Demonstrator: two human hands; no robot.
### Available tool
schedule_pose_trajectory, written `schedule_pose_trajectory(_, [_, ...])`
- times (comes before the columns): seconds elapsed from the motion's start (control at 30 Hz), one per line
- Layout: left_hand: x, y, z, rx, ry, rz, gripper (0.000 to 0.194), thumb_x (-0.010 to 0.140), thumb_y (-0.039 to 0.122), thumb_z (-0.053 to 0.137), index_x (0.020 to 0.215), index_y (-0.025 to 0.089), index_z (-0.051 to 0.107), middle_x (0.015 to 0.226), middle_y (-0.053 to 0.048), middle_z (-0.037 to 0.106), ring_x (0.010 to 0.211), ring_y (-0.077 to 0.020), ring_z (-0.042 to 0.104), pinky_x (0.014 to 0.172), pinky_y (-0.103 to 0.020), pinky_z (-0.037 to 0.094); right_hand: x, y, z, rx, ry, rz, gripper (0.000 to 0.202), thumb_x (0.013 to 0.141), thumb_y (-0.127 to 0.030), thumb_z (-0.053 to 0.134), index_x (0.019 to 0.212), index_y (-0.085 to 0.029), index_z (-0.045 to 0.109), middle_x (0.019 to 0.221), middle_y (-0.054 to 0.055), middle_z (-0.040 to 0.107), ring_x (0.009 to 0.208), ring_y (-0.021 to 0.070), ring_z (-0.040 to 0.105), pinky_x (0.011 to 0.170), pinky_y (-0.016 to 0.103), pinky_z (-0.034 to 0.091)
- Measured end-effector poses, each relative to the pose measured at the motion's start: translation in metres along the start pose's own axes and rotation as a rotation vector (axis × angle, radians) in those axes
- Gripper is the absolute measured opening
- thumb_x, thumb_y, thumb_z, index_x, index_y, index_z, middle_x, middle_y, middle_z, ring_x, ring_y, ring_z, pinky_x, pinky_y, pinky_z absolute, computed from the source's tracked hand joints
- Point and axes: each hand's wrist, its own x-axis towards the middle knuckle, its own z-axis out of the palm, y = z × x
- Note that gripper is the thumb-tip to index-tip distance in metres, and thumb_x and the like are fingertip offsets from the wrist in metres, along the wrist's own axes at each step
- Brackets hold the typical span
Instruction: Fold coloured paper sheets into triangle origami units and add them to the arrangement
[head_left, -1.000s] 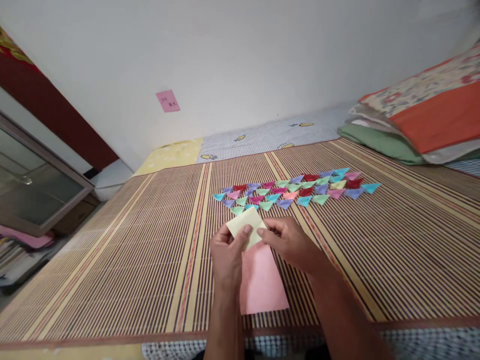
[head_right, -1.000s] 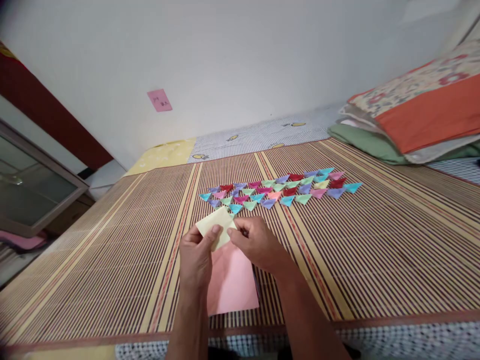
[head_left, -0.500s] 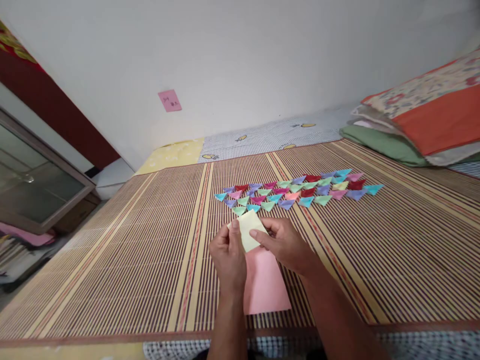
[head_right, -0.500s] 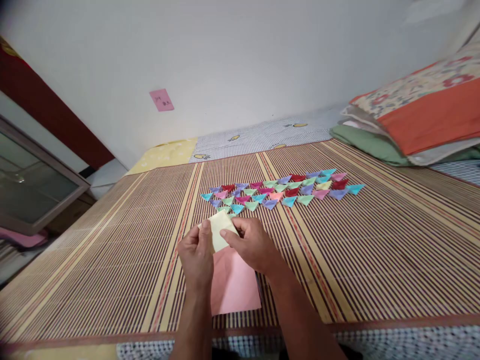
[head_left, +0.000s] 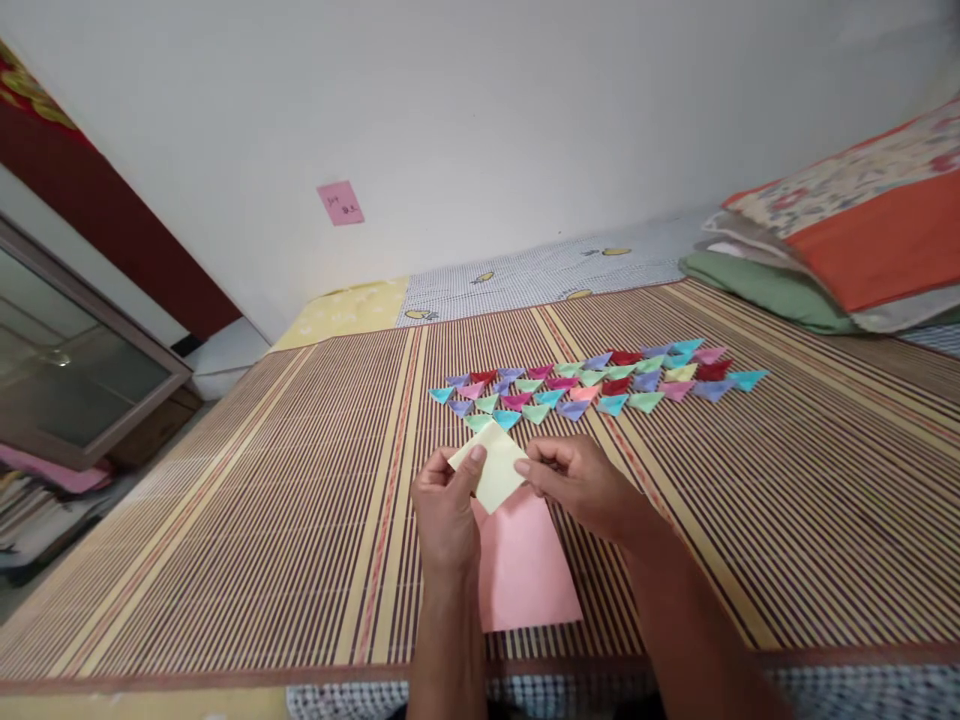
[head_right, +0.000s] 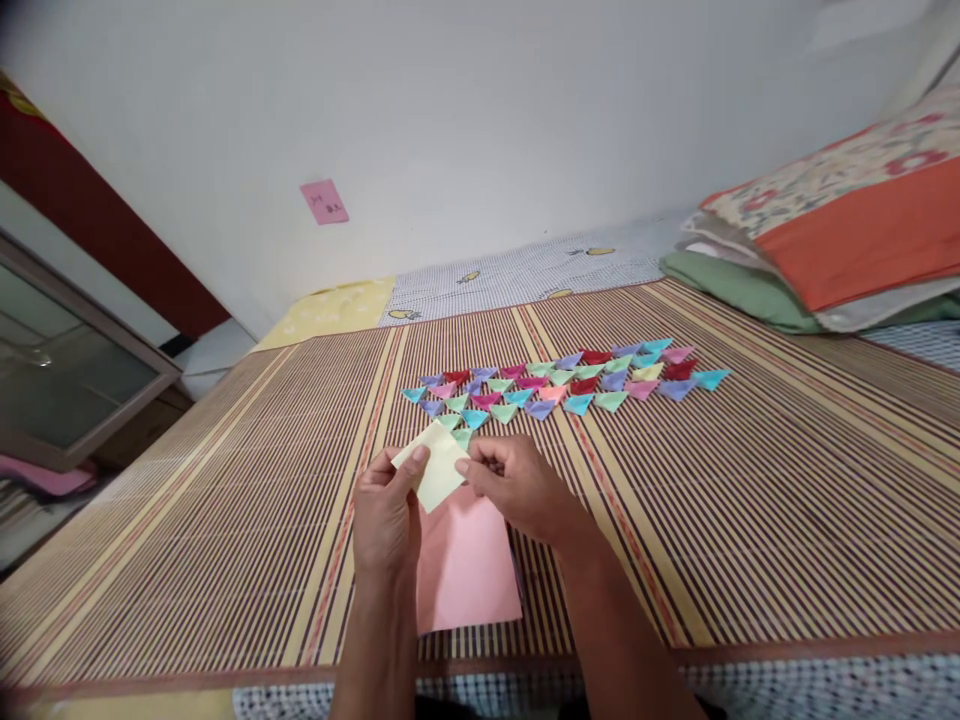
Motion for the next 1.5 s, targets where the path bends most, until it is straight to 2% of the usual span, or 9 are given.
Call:
schedule_pose_trajectory(0.17, [0.001, 0.004, -0.002, -0.004, 0.059, 0.011, 0.039, 0.065, 0.036, 0.091, 0.067, 0.017, 0.057, 0.062, 0.004, 0.058, 0.054, -0.0088, 0.051, 0.053, -0.019, 0.041, 0.001, 0.01, -0.017, 0.084, 0.116, -0.009, 0.029, 0.094, -0.036, 0.06, 0.071, -0.019, 0.063, 0.061, -0.003, 0.054, 0.056, 0.0118, 0.047, 0.055, 0.026, 0.037])
schedule_pose_trajectory(0.27, [-0.003, 0.008, 0.002, 0.109, -0.012, 0.011, 0.04, 0.066, 0.037, 0.09, 0.064, 0.016, 0.056, 0.057, 0.005, 0.054, 0.052, -0.0084, 0.048, 0.05, -0.019, 0.038, 0.003, 0.007, -0.012, 0.119, 0.2, -0.01, 0.024, 0.093, -0.04, 0.062, 0.085, -0.019, 0.069, 0.074, 0.001, 0.063, 0.067, 0.0145, 0.055, 0.063, 0.027, 0.044])
schedule_pose_trajectory(0.37, [-0.009, 0.01, 0.007, 0.242, -0.126, 0.009, 0.041, 0.066, 0.04, 0.089, 0.061, 0.016, 0.056, 0.054, 0.005, 0.052, 0.05, -0.0083, 0.044, 0.048, -0.019, 0.035, 0.005, -0.001, 0.003, 0.176, 0.123, 0.012, 0.022, 0.088, -0.04, 0.07, 0.096, -0.019, 0.07, 0.079, 0.001, 0.065, 0.07, 0.0165, 0.059, 0.062, 0.027, 0.045])
schedule_pose_trajectory(0.53, [-0.012, 0.007, 0.008, 0.311, -0.197, 0.029, 0.041, 0.076, 0.048, 0.081, 0.063, 0.016, 0.059, 0.056, 0.004, 0.049, 0.052, -0.0096, 0.042, 0.049, -0.021, 0.034, 0.006, -0.009, 0.014, -0.053, 0.23, -0.088, 0.025, 0.093, -0.035, 0.062, 0.074, -0.018, 0.066, 0.058, -0.005, 0.041, 0.054, 0.0113, 0.037, 0.051, 0.025, 0.028])
schedule_pose_trajectory(0.7, [-0.009, 0.005, 0.004, 0.214, -0.207, -0.02, 0.042, 0.086, 0.051, 0.071, 0.064, 0.017, 0.058, 0.059, 0.004, 0.048, 0.054, -0.0099, 0.041, 0.051, -0.021, 0.035, 0.004, -0.001, 0.01, 0.063, 0.163, -0.024, 0.031, 0.095, -0.039, 0.059, 0.074, -0.018, 0.063, 0.061, -0.004, 0.047, 0.056, 0.012, 0.043, 0.051, 0.025, 0.032])
schedule_pose_trajectory(0.9, [-0.006, 0.013, 0.003, 0.234, -0.408, -0.149, 0.029, 0.07, 0.036, 0.087, 0.083, 0.015, 0.072, 0.075, -0.004, 0.068, 0.067, -0.0144, 0.059, 0.063, -0.024, 0.047, 0.007, 0.004, 0.009, 0.165, 0.366, 0.023, 0.033, 0.091, -0.045, 0.062, 0.071, -0.019, 0.06, 0.059, -0.003, 0.05, 0.052, 0.0133, 0.047, 0.047, 0.025, 0.036])
schedule_pose_trajectory(1.07, [-0.003, 0.008, -0.001, 0.201, -0.166, 0.002, 0.03, 0.078, 0.036, 0.082, 0.065, 0.015, 0.064, 0.056, 0.003, 0.055, 0.056, -0.0094, 0.049, 0.058, -0.02, 0.039, 0.009, 0.001, 0.009, 0.191, 0.358, -0.009, 0.031, 0.09, -0.041, 0.064, 0.069, -0.019, 0.061, 0.058, -0.003, 0.051, 0.054, 0.0135, 0.048, 0.052, 0.025, 0.038])
schedule_pose_trajectory(1.17, [-0.003, 0.007, 0.001, 0.108, -0.149, -0.05, 0.028, 0.075, 0.037, 0.084, 0.072, 0.014, 0.07, 0.059, 0.003, 0.058, 0.055, -0.009, 0.049, 0.056, -0.021, 0.039, 0.009, 0.002, 0.01, 0.221, 0.316, -0.021, 0.03, 0.092, -0.04, 0.063, 0.07, -0.018, 0.063, 0.057, -0.003, 0.053, 0.055, 0.0135, 0.049, 0.053, 0.026, 0.039])
schedule_pose_trajectory(1.5, [-0.007, 0.009, 0.015, -0.147, 0.002, -0.153, 0.04, 0.056, 0.03, 0.094, 0.088, 0.011, 0.077, 0.081, -0.01, 0.079, 0.083, -0.0264, 0.075, 0.075, -0.035, 0.058, 0.008, 0.004, 0.013, 0.229, 0.236, -0.058, 0.024, 0.094, -0.033, 0.063, 0.076, -0.018, 0.066, 0.06, -0.003, 0.057, 0.059, 0.0137, 0.053, 0.06, 0.027, 0.041])
